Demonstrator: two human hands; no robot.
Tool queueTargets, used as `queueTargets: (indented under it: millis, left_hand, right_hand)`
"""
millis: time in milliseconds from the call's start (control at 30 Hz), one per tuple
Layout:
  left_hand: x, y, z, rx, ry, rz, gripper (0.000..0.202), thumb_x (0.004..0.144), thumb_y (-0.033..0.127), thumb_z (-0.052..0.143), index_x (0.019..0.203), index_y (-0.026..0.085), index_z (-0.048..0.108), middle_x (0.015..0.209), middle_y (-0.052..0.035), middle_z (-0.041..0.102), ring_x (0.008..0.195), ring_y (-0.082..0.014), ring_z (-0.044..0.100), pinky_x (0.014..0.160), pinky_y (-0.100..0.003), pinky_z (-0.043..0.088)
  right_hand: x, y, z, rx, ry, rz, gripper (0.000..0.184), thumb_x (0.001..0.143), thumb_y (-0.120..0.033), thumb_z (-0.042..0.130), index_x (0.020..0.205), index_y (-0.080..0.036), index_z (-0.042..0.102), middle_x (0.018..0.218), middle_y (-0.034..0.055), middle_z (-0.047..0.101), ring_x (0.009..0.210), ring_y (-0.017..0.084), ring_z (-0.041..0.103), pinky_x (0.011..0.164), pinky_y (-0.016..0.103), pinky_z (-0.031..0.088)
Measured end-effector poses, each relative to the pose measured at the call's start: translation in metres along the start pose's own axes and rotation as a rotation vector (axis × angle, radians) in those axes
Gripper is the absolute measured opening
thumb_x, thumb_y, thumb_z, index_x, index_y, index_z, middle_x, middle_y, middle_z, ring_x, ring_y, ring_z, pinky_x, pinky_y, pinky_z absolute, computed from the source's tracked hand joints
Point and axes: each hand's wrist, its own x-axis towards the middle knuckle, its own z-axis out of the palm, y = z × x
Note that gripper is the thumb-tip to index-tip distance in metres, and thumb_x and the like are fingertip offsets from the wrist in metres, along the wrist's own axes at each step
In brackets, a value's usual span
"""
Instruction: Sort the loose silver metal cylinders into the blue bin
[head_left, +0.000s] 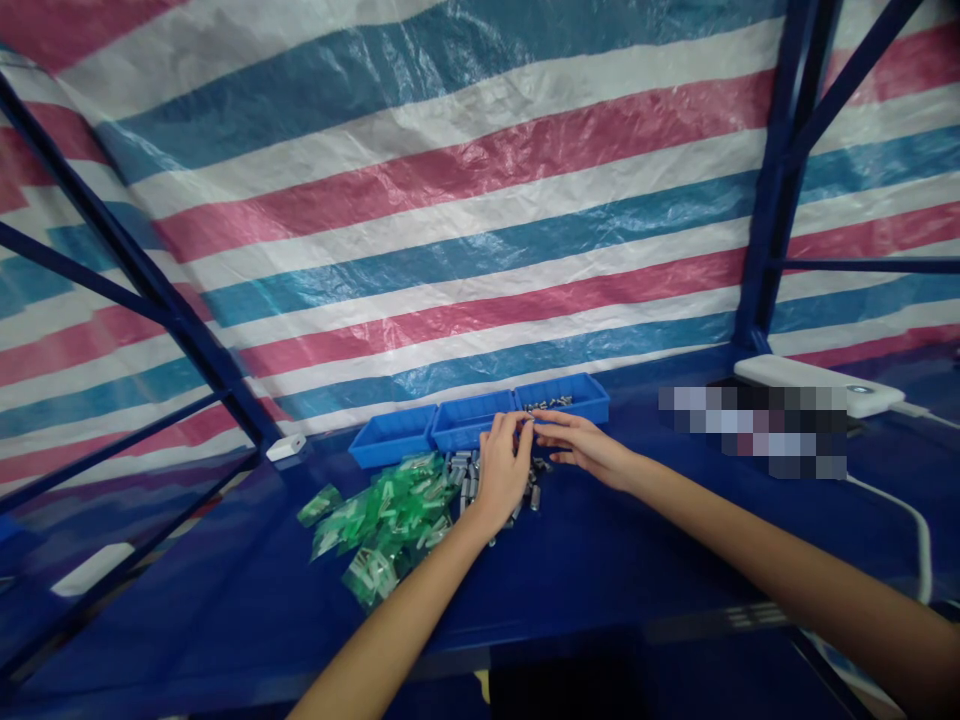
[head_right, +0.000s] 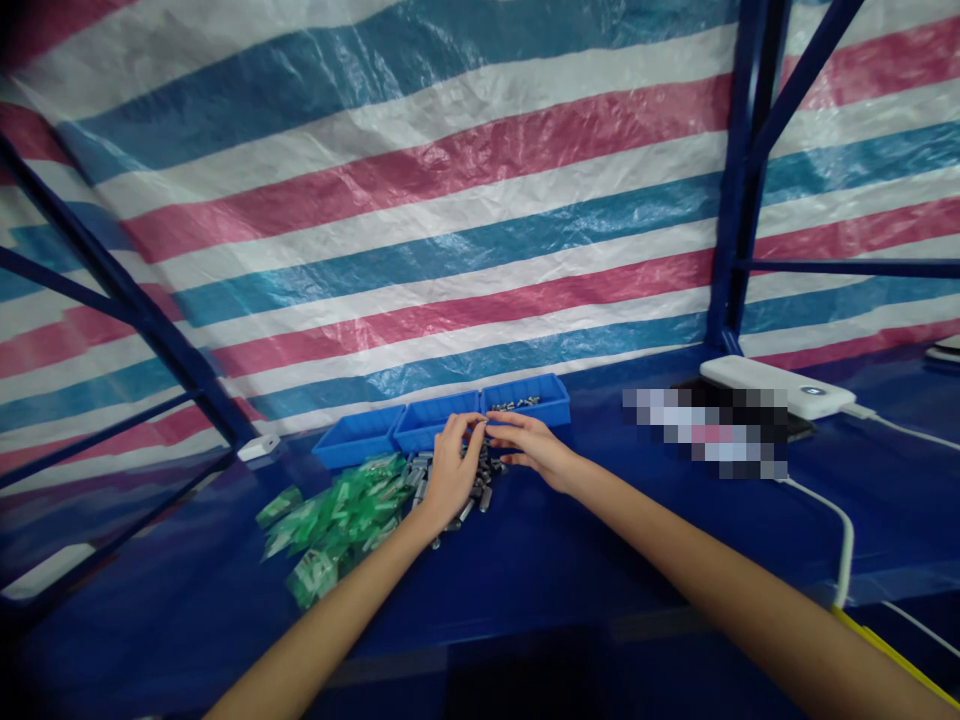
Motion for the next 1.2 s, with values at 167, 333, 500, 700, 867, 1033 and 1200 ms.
queueTargets:
  millis: [167, 333, 500, 700, 867, 1033, 1200]
  left_hand:
    - [0.000, -0.001, 0.001, -0.025, 0.033, 0.023, 0.023, 0.093, 0.033, 0.033, 0.100, 0.023, 0.053, 0.099, -0.0014, 0.056, 0.091, -0.0146, 0.053, 0.084, -0.030, 0.035]
    - [-0.001, -0.001, 0.002, -0.031, 0.067, 0.022, 0.022, 0.093, 0.032, 0.035, 0.099, 0.023, 0.053, 0.097, -0.0012, 0.056, 0.085, -0.0141, 0.052, 0.082, -0.030, 0.035]
    - [-0.001, 0.000, 0.002, -0.004, 0.084, 0.012, 0.018, 0.091, 0.031, 0.038, 0.093, 0.020, 0.052, 0.094, -0.0025, 0.056, 0.087, -0.0158, 0.053, 0.081, -0.031, 0.036]
    - [-0.001, 0.000, 0.002, 0.081, 0.064, 0.030, 0.013, 0.089, 0.029, 0.040, 0.090, 0.020, 0.049, 0.092, -0.0023, 0.055, 0.088, -0.0161, 0.053, 0.082, -0.032, 0.035]
    - [0.000, -0.001, 0.001, 0.171, -0.015, 0.020, 0.017, 0.090, 0.030, 0.037, 0.088, 0.020, 0.051, 0.094, -0.0023, 0.055, 0.092, -0.0172, 0.052, 0.082, -0.033, 0.034]
    - [-0.004, -0.006, 0.007, 0.269, -0.085, 0.005, 0.023, 0.085, 0.036, 0.047, 0.102, 0.022, 0.051, 0.101, -0.0046, 0.056, 0.100, -0.0225, 0.049, 0.087, -0.039, 0.032]
    - [-0.006, -0.011, 0.010, 0.333, -0.245, -0.015, 0.024, 0.081, 0.037, 0.050, 0.097, 0.021, 0.058, 0.099, -0.0069, 0.056, 0.099, -0.0252, 0.048, 0.087, -0.043, 0.034]
  right_hand:
    - [-0.001, 0.001, 0.000, 0.007, -0.060, -0.013, 0.035, 0.076, -0.028, 0.065, 0.111, -0.025, 0.063, 0.097, 0.0044, 0.067, 0.084, 0.012, 0.061, 0.062, 0.018, 0.047]
    - [-0.003, -0.001, 0.002, -0.006, -0.038, -0.027, 0.034, 0.075, -0.028, 0.065, 0.109, -0.024, 0.064, 0.103, 0.0049, 0.066, 0.087, 0.012, 0.060, 0.063, 0.017, 0.045]
    - [-0.003, -0.002, 0.003, -0.033, 0.026, -0.031, 0.030, 0.074, -0.030, 0.066, 0.104, -0.025, 0.067, 0.102, 0.0041, 0.066, 0.085, 0.012, 0.059, 0.061, 0.018, 0.044]
    - [-0.001, 0.000, 0.002, -0.079, 0.100, -0.062, 0.026, 0.071, -0.030, 0.067, 0.097, -0.025, 0.070, 0.102, 0.0034, 0.067, 0.088, 0.013, 0.059, 0.059, 0.018, 0.044]
    - [0.001, 0.005, -0.001, -0.195, 0.159, -0.126, 0.028, 0.069, -0.037, 0.068, 0.093, -0.022, 0.071, 0.102, 0.0040, 0.068, 0.082, 0.014, 0.060, 0.056, 0.018, 0.044]
    - [0.006, 0.008, -0.004, -0.197, 0.210, -0.180, 0.029, 0.069, -0.039, 0.067, 0.088, -0.018, 0.071, 0.090, 0.0055, 0.069, 0.069, 0.011, 0.058, 0.051, 0.018, 0.044]
    - [0.008, 0.004, -0.006, -0.151, 0.336, -0.157, 0.024, 0.068, -0.037, 0.068, 0.079, -0.016, 0.071, 0.082, 0.0065, 0.069, 0.063, 0.011, 0.057, 0.049, 0.018, 0.045]
